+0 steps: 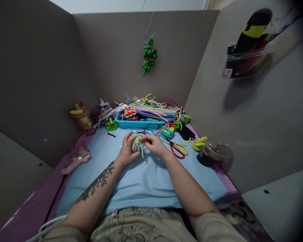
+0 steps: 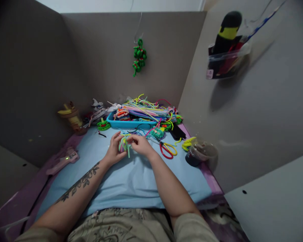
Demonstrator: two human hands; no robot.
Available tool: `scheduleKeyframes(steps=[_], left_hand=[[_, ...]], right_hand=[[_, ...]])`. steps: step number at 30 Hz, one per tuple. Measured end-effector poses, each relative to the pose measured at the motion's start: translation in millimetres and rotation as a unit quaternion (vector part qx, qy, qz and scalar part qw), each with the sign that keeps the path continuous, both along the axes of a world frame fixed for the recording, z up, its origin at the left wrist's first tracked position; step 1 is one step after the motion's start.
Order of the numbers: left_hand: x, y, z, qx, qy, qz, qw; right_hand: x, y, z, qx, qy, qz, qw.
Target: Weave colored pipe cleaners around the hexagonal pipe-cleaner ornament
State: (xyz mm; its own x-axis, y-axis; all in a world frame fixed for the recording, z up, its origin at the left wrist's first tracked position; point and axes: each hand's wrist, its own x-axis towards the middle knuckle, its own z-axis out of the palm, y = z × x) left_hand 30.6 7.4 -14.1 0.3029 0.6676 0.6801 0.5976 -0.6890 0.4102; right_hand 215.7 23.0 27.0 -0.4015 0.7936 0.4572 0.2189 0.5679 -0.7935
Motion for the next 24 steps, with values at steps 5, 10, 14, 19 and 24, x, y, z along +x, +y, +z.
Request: scheduleKeyframes(steps=[5, 10, 14, 19, 24], left_hand=[[0, 5, -0.8, -0.024, -0.048, -0.008, 0.999], [-2, 8, -4.1, -0.046, -0.072, -0.006, 0.996], [-1, 9, -6.6, -0.054, -0.085, 0.004, 0.995], [-2, 13, -8.2, -0.074, -0.159, 0.071, 0.982], [-12, 20, -9.2, -0.104, -0.244, 0.138, 0.954]], right_hand=[[-1, 3, -5.2, 0.088, -0.022, -0.006, 0.996], [-14, 2, -17.0, 0.189, -0.019, -0.039, 0.981], [-20, 0, -21.7, 0.225, -0.030, -0.071, 0.971], [-17, -6, -18.5, 0.246, 0.014, -0.110, 0.963], [-17, -22, -10.9, 0.264, 0.011, -0.062, 0.963]])
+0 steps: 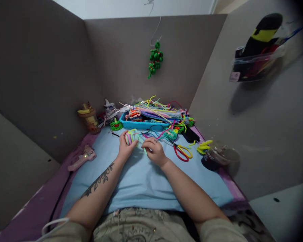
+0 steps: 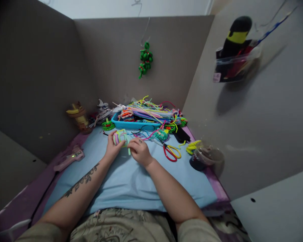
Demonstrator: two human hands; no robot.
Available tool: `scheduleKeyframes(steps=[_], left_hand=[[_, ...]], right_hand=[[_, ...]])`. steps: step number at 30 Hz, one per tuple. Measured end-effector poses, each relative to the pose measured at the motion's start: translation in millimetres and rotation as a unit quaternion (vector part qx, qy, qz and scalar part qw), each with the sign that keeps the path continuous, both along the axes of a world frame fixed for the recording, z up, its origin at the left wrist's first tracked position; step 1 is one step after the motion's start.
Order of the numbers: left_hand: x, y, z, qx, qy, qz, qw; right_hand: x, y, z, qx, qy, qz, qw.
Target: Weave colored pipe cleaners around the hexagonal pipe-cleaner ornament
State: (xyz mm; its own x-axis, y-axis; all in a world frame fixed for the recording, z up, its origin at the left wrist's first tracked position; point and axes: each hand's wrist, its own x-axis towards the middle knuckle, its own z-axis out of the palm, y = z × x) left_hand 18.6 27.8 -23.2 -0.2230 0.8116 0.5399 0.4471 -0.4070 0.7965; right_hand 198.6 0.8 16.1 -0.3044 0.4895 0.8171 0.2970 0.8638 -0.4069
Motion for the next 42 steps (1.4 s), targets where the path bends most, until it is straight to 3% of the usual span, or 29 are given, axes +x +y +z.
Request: scheduleKeyframes(steps=[4, 8, 11, 15, 17, 20, 22, 33, 42], left_hand=[[-5, 1, 2.9, 0.016, 0.002, 0.029, 0.999], [-2, -2, 6.3, 0.064, 0.079, 0.026, 0.994], [1, -5, 6.4, 0.082, 0.133, 0.005, 0.988], [4, -10, 6.5, 0.084, 0.173, -0.021, 0.981], [6, -13, 7.6, 0.086, 0.184, -0.028, 0.979], [10, -17, 9.7, 0.093, 0.202, -0.030, 0.974], [12, -19, 10.5, 0.101, 0.214, -0.030, 0.971], [17, -24, 15.6, 0.118, 0.198, -0.025, 0.973], [17, -25, 14.0, 0.122, 0.193, -0.022, 0.973]], right_hand=[[-1, -5, 3.3, 0.012, -0.004, 0.035, 0.999], [2, 1, 5.6, -0.001, -0.050, 0.075, 0.996], [6, 2, 6.7, -0.072, -0.023, 0.093, 0.993], [9, 3, 2.7, -0.193, 0.051, 0.148, 0.969], [7, 5, -0.8, -0.205, 0.075, 0.104, 0.970], [0, 10, -4.5, -0.158, 0.069, -0.037, 0.984], [-5, 11, -5.5, -0.129, 0.047, -0.084, 0.987], [-18, 9, -10.5, -0.161, 0.049, -0.077, 0.983], [-15, 5, -4.8, -0.124, 0.044, -0.141, 0.981]])
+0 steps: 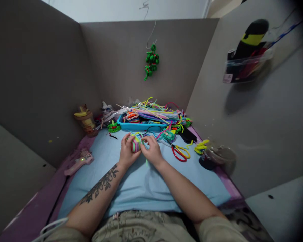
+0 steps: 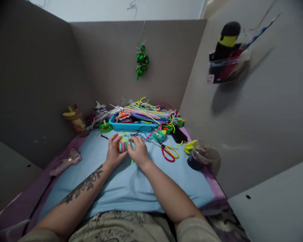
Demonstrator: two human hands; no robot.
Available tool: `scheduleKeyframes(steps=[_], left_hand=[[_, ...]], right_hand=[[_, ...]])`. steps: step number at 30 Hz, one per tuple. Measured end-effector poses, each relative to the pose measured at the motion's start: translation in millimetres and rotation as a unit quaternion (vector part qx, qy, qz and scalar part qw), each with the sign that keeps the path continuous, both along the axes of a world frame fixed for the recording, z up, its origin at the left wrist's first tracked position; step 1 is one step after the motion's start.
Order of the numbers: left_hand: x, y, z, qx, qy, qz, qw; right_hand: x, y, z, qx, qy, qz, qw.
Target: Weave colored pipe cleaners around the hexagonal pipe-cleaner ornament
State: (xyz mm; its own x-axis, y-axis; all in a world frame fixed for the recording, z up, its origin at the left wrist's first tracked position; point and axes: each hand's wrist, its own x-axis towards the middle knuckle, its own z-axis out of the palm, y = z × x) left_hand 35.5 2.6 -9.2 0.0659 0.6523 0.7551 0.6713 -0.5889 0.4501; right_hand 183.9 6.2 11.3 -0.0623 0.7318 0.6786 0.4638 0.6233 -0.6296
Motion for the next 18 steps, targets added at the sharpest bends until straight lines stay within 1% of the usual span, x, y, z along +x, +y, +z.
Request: scheduleKeyframes(steps=[7, 12, 18], left_hand=[[-1.6, 0.3, 0.9, 0.011, 0.023, 0.000, 1.000], [-2.8, -0.8, 0.1, 0.007, 0.024, -0.007, 1.000], [-1.6, 0.7, 0.3, -0.016, 0.011, -0.042, 0.999]], right_hand=[[5.2, 3.9, 0.9, 0.024, -0.038, -0.010, 0.999], [6.5, 6.0, 1.0, 0.025, -0.043, 0.002, 0.999], [8.6, 8.0, 0.5, 0.022, -0.024, 0.029, 0.999]])
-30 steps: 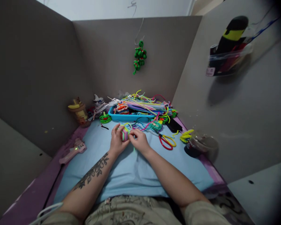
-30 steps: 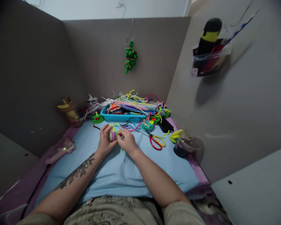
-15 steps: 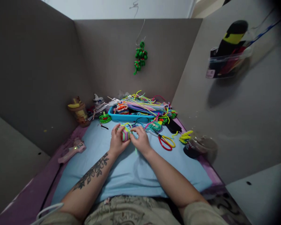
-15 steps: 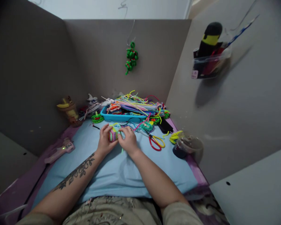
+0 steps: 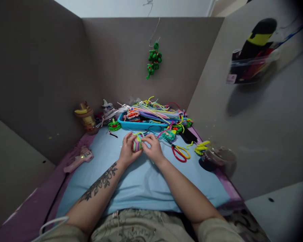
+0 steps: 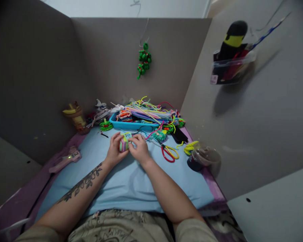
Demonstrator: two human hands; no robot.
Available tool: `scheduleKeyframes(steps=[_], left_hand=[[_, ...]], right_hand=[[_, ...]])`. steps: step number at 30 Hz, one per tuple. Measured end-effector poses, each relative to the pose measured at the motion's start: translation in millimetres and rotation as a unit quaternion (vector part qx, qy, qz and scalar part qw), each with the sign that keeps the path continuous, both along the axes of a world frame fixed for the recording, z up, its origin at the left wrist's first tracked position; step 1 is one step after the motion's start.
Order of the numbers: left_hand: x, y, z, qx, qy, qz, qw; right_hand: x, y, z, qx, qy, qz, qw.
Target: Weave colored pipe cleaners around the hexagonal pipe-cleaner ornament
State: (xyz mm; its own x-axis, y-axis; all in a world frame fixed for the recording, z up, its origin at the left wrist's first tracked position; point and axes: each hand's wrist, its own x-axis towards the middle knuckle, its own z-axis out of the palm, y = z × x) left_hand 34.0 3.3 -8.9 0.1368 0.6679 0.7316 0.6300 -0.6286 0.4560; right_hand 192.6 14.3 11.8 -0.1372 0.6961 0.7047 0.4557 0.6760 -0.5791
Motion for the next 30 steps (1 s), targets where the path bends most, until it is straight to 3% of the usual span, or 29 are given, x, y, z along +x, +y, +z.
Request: scheduleKeyframes(steps=[14, 30], left_hand=[[0.9, -0.1, 0.5, -0.023, -0.002, -0.042, 0.999], [-2.1, 6.8, -4.1, -0.034, -0.006, -0.058, 0.998]], right_hand=[[-0.3, 2.5, -0.6, -0.007, 0.035, -0.011, 0.999], [3.8, 6.1, 5.0, -0.128, 0.090, 0.052, 0.986]])
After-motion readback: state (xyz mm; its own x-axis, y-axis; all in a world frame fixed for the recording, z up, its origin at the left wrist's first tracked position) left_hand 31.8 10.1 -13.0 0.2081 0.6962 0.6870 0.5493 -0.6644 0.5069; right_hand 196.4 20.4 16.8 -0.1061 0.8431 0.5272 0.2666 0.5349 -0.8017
